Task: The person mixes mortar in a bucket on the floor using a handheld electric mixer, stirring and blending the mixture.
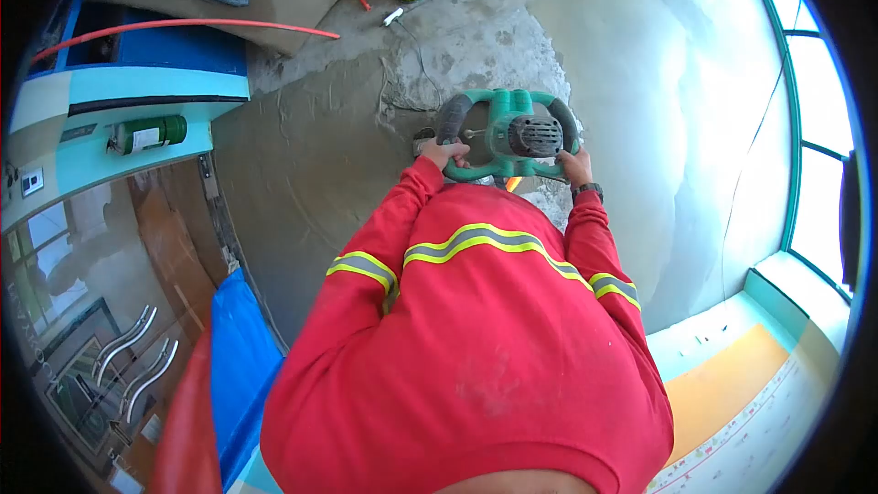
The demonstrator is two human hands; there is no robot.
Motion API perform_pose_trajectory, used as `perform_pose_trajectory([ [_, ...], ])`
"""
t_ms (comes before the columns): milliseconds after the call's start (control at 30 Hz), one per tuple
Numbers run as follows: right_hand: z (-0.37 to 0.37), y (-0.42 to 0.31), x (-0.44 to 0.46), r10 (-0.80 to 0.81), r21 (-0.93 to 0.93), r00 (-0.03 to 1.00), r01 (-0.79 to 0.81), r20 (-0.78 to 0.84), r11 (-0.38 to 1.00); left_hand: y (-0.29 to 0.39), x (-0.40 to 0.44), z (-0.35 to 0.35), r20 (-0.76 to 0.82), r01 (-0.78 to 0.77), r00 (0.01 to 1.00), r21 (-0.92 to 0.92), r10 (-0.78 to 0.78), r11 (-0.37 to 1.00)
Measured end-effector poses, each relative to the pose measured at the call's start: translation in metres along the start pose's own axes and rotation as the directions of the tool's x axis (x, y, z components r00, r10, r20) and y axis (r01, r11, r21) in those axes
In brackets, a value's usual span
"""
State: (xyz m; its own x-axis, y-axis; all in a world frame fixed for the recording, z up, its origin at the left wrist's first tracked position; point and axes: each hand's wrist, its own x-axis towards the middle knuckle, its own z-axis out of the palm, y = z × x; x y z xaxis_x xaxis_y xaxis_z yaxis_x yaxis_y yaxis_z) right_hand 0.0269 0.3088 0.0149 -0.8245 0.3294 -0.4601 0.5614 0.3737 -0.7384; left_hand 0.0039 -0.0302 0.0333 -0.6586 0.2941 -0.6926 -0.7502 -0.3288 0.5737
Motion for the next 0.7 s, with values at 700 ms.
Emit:
perform_pose_trajectory([
  [700, 0.022, -0.072, -0.02, 0.264, 0.4, 0.956, -0.293, 0.128, 0.868, 0.027, 0.015, -0.04, 0.103, -0.075, 0.993, 0.18, 0.057, 0.981],
])
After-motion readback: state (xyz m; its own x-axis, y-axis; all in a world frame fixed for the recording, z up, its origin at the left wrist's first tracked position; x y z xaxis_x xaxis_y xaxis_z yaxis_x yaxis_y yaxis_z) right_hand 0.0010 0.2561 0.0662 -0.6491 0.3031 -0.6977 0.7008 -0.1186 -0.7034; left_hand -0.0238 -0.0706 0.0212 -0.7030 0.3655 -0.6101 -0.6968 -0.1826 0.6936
